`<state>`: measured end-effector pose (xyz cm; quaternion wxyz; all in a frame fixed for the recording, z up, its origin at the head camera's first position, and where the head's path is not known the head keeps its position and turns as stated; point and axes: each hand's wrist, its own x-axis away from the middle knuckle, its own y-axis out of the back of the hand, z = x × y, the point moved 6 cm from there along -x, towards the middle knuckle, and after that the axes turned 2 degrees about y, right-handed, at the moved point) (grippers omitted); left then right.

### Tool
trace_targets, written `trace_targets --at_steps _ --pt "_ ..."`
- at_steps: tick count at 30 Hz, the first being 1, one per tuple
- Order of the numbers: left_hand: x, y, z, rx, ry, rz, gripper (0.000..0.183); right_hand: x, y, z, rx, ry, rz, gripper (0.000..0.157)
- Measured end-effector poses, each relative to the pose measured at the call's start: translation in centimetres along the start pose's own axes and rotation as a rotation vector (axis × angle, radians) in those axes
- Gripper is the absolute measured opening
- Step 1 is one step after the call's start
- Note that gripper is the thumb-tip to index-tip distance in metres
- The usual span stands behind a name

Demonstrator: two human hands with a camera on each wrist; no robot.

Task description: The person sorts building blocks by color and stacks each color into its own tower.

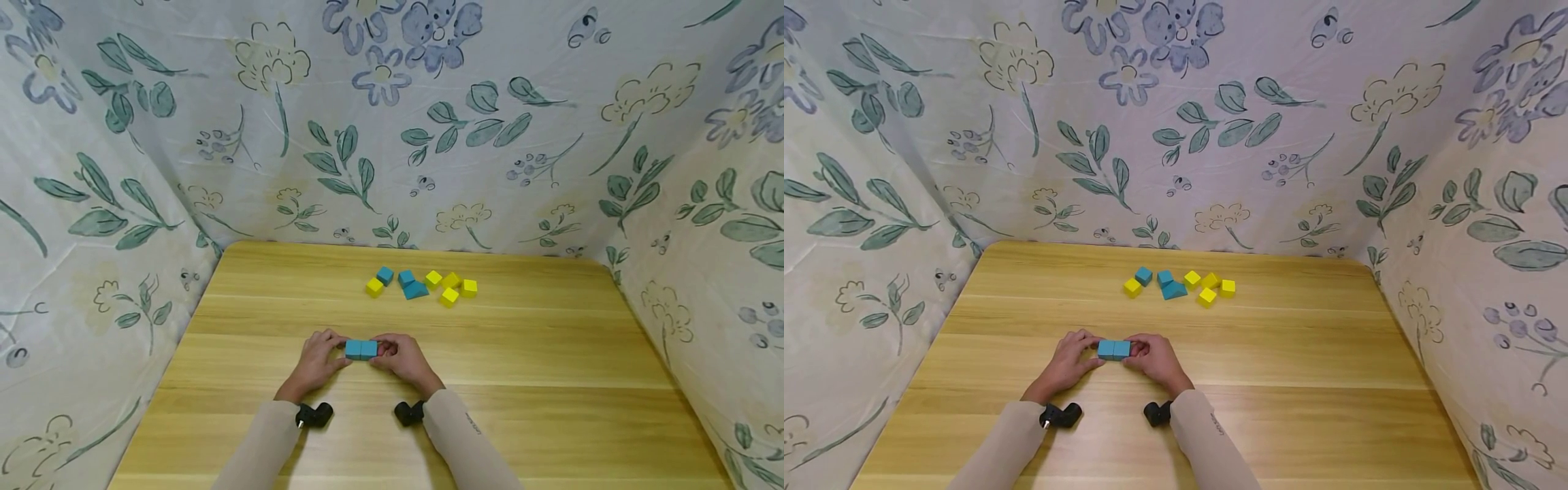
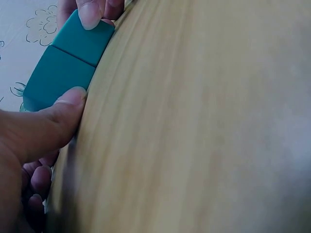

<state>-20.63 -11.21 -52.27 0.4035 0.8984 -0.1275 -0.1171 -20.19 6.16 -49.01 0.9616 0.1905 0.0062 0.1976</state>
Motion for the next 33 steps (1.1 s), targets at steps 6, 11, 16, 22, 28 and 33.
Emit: trace_targets --at_steps 6,11,16,22,28,33 --pt "-0.1 0.0 0.1 0.000 -0.007 -0.008 0.035 -0.6 -0.2 -1.7 -0.035 0.000 -0.004 0.038" --pt "-0.1 0.0 0.1 -0.013 -0.008 -0.010 0.036 -1.2 -0.4 -3.8 -0.028 -0.011 -0.025 0.041" --pt "-0.1 0.0 0.1 -0.011 -0.008 -0.014 0.036 -0.4 -0.2 -1.6 -0.047 -0.017 -0.014 0.036" --pt "-0.1 0.0 0.1 -0.011 -0.011 -0.015 0.036 0.0 0.0 -0.3 -0.043 -0.015 -0.003 0.035" --pt "-0.1 0.0 0.1 -0.006 -0.010 -0.017 0.036 -0.1 0.0 -0.5 -0.063 -0.025 0.005 0.038" --pt "-0.1 -0.1 0.1 -0.008 -0.012 -0.017 0.036 0.1 0.2 -0.9 -0.093 -0.028 0.034 0.045"
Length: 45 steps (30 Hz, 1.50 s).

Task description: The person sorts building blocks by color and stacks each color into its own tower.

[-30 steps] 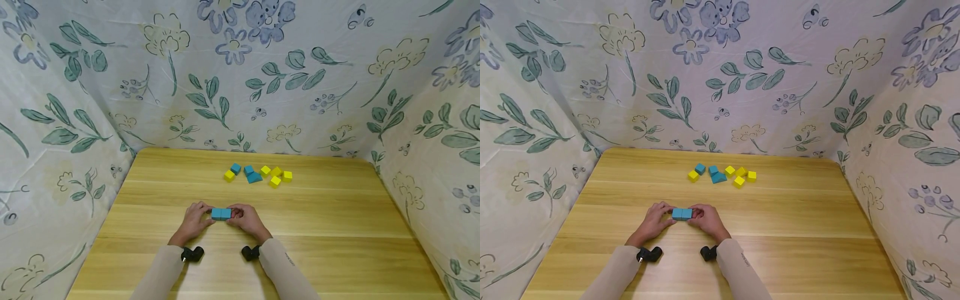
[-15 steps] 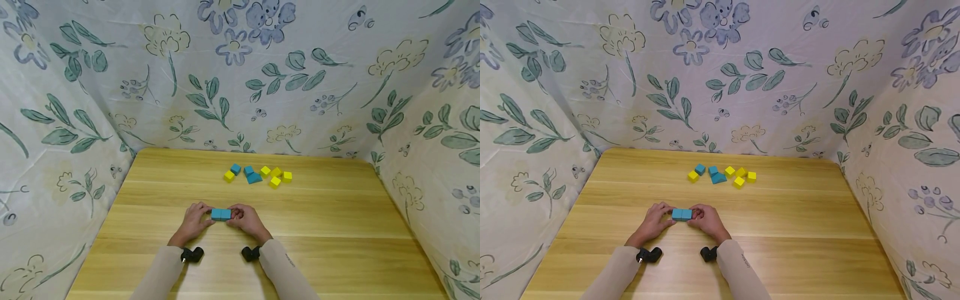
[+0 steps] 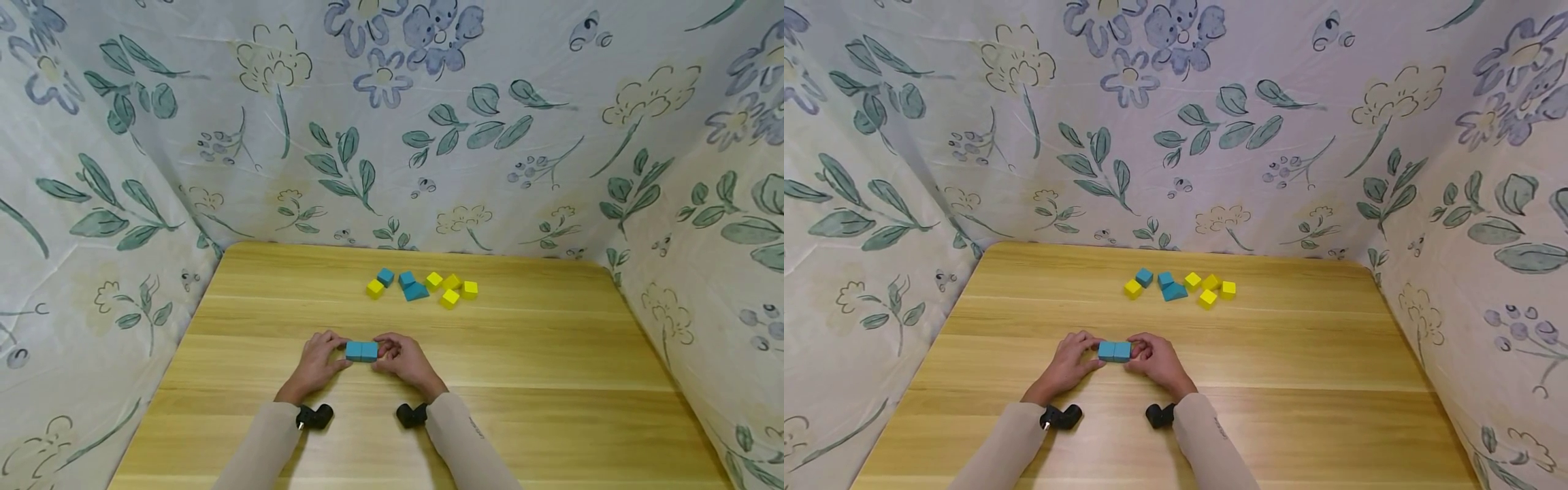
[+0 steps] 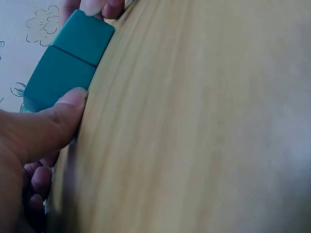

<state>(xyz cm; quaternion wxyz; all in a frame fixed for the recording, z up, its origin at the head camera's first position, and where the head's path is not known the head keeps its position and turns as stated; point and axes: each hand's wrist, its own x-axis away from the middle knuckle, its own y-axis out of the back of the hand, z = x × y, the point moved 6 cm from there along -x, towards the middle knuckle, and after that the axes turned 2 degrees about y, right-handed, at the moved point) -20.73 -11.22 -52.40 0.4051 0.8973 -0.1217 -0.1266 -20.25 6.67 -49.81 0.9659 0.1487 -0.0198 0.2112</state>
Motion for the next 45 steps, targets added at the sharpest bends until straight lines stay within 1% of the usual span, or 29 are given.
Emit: trace_targets --at_steps 4,7,9,11,12,14,16,18,20,22,24,26,30,32,37,41,45 --pt "0.1 0.0 0.1 0.003 -0.002 0.002 0.036 0.1 0.4 -0.5 -0.067 0.019 0.038 0.049" --pt "0.1 0.0 0.1 0.003 -0.009 0.002 0.036 0.0 0.9 -1.3 -0.169 0.022 0.051 0.049" --pt "0.1 -0.1 0.0 -0.001 -0.014 0.004 0.036 -0.2 1.4 -2.3 -0.223 0.018 0.031 0.049" --pt "0.1 -0.1 0.0 -0.002 -0.019 0.002 0.036 -0.6 2.2 -3.2 -0.244 0.015 -0.028 0.046" --pt "0.1 -0.1 0.0 -0.003 -0.020 0.002 0.036 -0.8 2.7 -3.6 -0.228 0.018 -0.072 0.044" --pt "0.1 -0.1 0.0 0.000 -0.021 0.000 0.036 -1.2 3.8 -4.0 -0.161 0.038 -0.183 0.039" --pt "0.0 0.0 0.0 0.006 -0.022 -0.004 0.036 -1.7 5.1 -4.0 -0.072 0.050 -0.302 0.034" --pt "0.0 0.0 -0.1 0.008 -0.020 -0.001 0.036 -2.1 6.4 -3.8 0.017 0.059 -0.403 0.032" --pt "0.0 -0.1 -0.1 0.013 -0.015 0.003 0.035 -2.7 7.5 -3.6 0.085 0.066 -0.467 0.031" --pt "0.0 -0.1 -0.1 0.019 -0.012 0.006 0.035 -3.3 8.5 -3.1 0.147 0.073 -0.495 0.032" --pt "0.0 -0.1 0.0 0.015 -0.008 0.008 0.035 -4.0 9.3 -2.6 0.191 0.090 -0.503 0.033" --pt "0.0 -0.1 0.1 0.014 -0.003 0.007 0.035 -4.8 9.9 -2.2 0.248 0.105 -0.494 0.035" --pt "0.0 -0.1 0.2 0.003 0.006 0.013 0.035 -6.6 10.9 -1.7 0.351 0.095 -0.476 0.037" --pt "0.0 -0.1 0.3 0.003 0.009 0.016 0.035 -7.4 11.3 -1.6 0.406 0.066 -0.468 0.039" --pt "0.0 0.0 0.3 -0.002 0.006 0.019 0.035 -8.9 11.7 -1.7 0.493 -0.004 -0.424 0.043" --pt "0.0 0.0 0.3 -0.009 -0.007 0.020 0.036 -9.6 11.9 -2.2 0.574 -0.057 -0.393 0.046" --pt "0.1 0.0 0.2 -0.012 -0.016 0.020 0.036 -10.1 11.9 -2.4 0.622 -0.109 -0.377 0.048"
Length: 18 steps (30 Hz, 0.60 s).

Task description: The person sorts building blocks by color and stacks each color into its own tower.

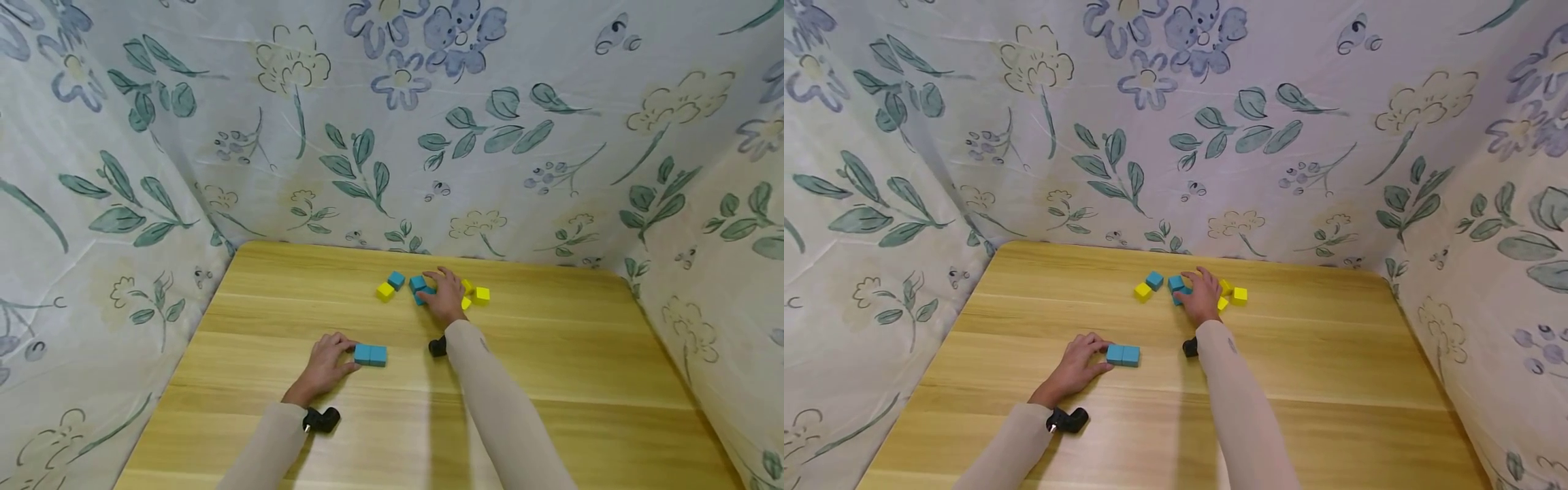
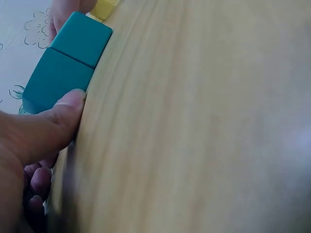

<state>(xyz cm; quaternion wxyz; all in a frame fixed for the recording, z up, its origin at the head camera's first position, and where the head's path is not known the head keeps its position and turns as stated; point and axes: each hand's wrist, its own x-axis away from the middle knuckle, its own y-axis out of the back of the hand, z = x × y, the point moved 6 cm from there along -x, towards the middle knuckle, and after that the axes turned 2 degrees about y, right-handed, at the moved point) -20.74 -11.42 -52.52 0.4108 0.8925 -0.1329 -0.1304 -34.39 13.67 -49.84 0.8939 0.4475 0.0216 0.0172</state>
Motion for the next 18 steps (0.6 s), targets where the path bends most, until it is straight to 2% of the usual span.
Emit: trace_targets --at_steps 7,14,18 --pt "-0.06 0.08 -0.29 0.000 0.000 -0.002 0.036 -0.15 -0.05 0.24 0.062 -0.033 0.063 0.047" --pt "-0.06 0.17 -0.39 0.000 0.013 0.009 0.036 -0.35 -0.25 0.12 0.080 -0.054 0.041 0.038" --pt "-0.08 0.14 -0.34 -0.001 0.018 0.012 0.036 -0.39 -0.50 0.06 0.089 -0.059 0.026 0.040"
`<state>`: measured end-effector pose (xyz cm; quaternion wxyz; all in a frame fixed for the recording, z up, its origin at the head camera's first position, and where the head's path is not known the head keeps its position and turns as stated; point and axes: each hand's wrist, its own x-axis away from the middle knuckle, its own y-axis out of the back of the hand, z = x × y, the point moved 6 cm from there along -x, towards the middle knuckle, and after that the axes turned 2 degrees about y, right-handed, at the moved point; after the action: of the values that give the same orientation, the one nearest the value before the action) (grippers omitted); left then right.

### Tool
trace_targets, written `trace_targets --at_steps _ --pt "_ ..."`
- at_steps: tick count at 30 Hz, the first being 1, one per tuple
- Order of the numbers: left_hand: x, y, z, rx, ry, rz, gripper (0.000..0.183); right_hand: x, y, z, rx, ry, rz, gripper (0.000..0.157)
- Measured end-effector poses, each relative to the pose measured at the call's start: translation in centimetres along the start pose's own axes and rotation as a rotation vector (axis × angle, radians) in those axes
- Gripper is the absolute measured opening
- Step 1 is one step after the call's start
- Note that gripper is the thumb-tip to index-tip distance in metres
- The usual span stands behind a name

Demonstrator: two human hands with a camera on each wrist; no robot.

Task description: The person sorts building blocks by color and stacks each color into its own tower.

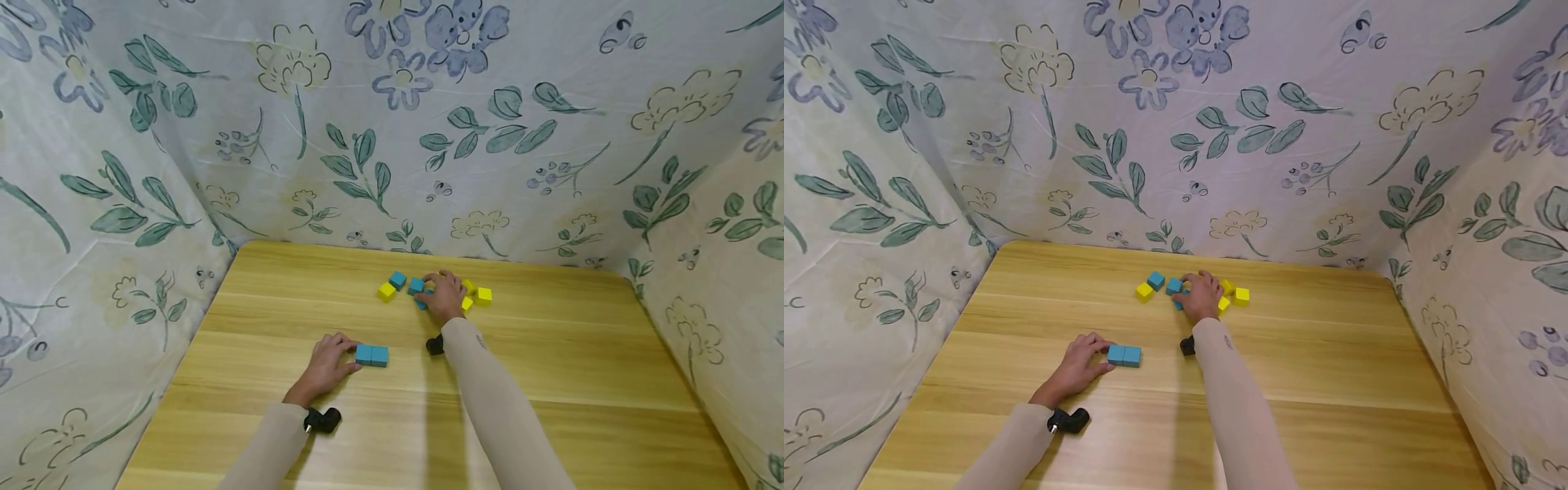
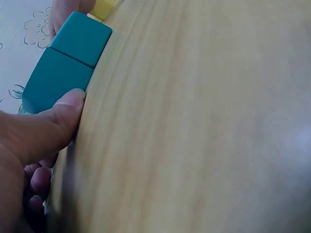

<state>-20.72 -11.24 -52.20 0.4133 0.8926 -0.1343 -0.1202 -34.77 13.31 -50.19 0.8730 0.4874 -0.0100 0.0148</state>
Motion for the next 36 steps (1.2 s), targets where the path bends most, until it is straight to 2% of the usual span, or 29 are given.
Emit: trace_targets --at_steps 10,21,36 --pt "0.0 0.0 0.1 0.001 -0.011 -0.009 0.036 0.1 -0.3 0.1 0.023 0.012 -0.026 0.045" --pt "0.0 -0.1 0.1 -0.014 -0.012 -0.008 0.036 0.9 0.1 0.5 -0.027 0.018 -0.065 0.044" --pt "0.1 -0.3 0.1 -0.013 -0.022 -0.021 0.036 3.0 1.0 1.5 -0.171 0.158 -0.186 0.040"
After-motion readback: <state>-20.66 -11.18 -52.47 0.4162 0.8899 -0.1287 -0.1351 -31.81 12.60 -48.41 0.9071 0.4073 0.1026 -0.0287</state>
